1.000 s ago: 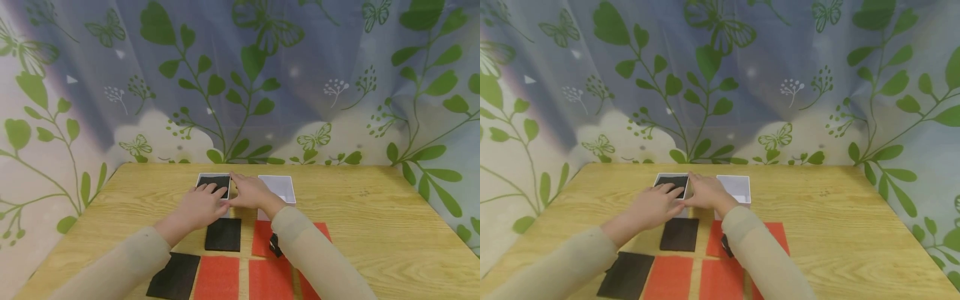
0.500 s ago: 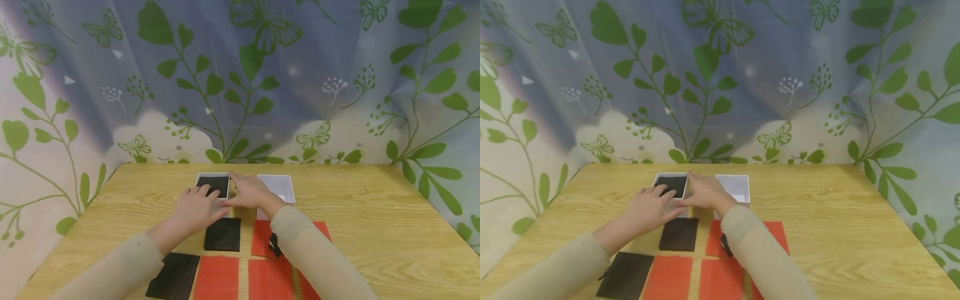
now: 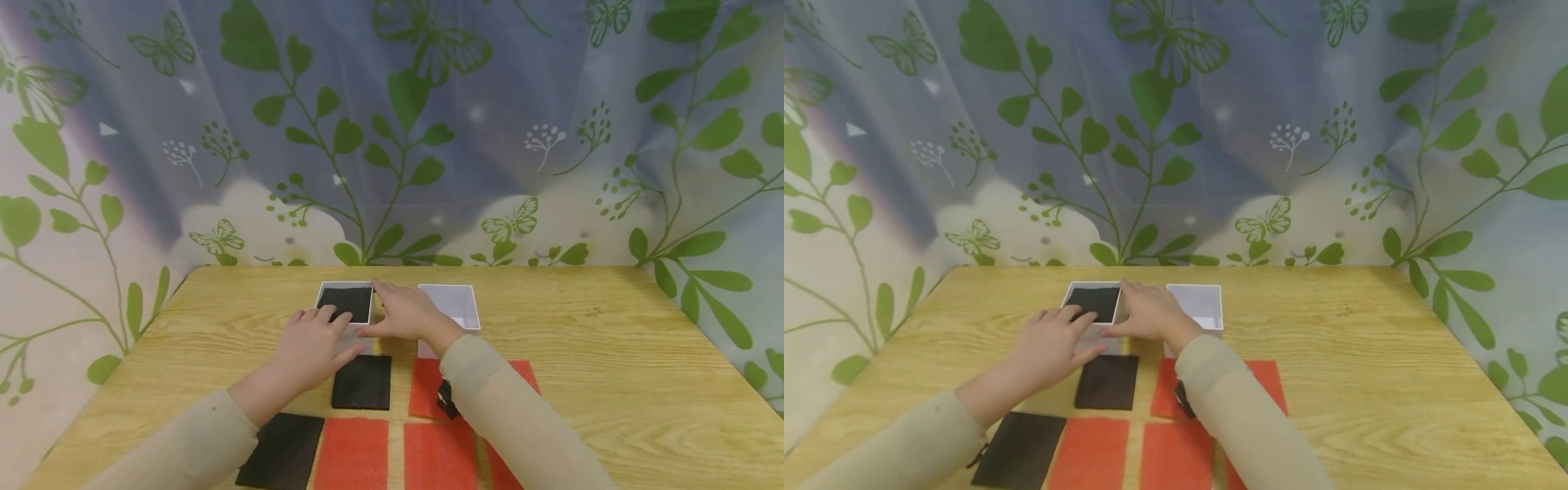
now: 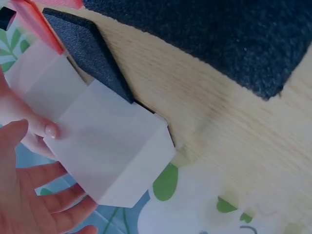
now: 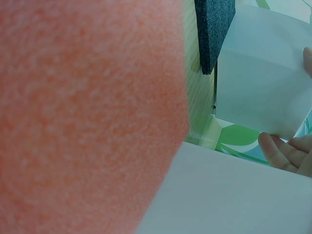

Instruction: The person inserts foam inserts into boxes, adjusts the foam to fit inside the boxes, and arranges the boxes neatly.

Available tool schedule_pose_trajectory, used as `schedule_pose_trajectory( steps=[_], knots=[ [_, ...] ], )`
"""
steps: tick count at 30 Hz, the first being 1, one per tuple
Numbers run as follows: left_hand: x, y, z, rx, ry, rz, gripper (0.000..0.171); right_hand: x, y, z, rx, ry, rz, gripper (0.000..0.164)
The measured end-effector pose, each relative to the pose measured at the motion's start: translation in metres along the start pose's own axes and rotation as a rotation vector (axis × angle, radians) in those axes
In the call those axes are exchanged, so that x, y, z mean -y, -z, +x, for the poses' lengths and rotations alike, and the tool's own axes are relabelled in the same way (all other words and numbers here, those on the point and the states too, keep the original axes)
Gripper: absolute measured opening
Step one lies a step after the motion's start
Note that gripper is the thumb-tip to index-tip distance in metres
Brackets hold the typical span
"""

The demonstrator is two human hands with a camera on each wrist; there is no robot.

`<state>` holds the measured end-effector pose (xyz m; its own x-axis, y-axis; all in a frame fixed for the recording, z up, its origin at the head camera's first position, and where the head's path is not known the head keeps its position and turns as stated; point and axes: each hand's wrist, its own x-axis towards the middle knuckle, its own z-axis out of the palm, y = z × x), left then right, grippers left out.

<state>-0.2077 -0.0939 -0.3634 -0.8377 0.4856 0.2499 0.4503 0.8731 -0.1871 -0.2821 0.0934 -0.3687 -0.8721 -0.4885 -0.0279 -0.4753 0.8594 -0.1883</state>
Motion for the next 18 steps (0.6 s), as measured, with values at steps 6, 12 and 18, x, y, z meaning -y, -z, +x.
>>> schedule_pose_trajectory(
  steps=[6, 12, 18],
  knots=[
    [0.0023, 0.0035, -0.0050, -0.098, -0.027, 0.055, 0.049, 0.0001, 0.0000, 0.0007, -0.003, 0.000, -0.013, 0.107],
    [0.0031, 0.0037, -0.0057, -0.082, -0.032, 0.047, 0.049, 0.0002, 0.0001, 0.0009, -0.002, 0.002, -0.007, 0.107],
    [0.0019, 0.0041, -0.0047, -0.099, -0.054, 0.015, 0.048, 0.0003, 0.0004, -0.0001, -0.002, 0.002, 0.005, 0.107]
  ],
)
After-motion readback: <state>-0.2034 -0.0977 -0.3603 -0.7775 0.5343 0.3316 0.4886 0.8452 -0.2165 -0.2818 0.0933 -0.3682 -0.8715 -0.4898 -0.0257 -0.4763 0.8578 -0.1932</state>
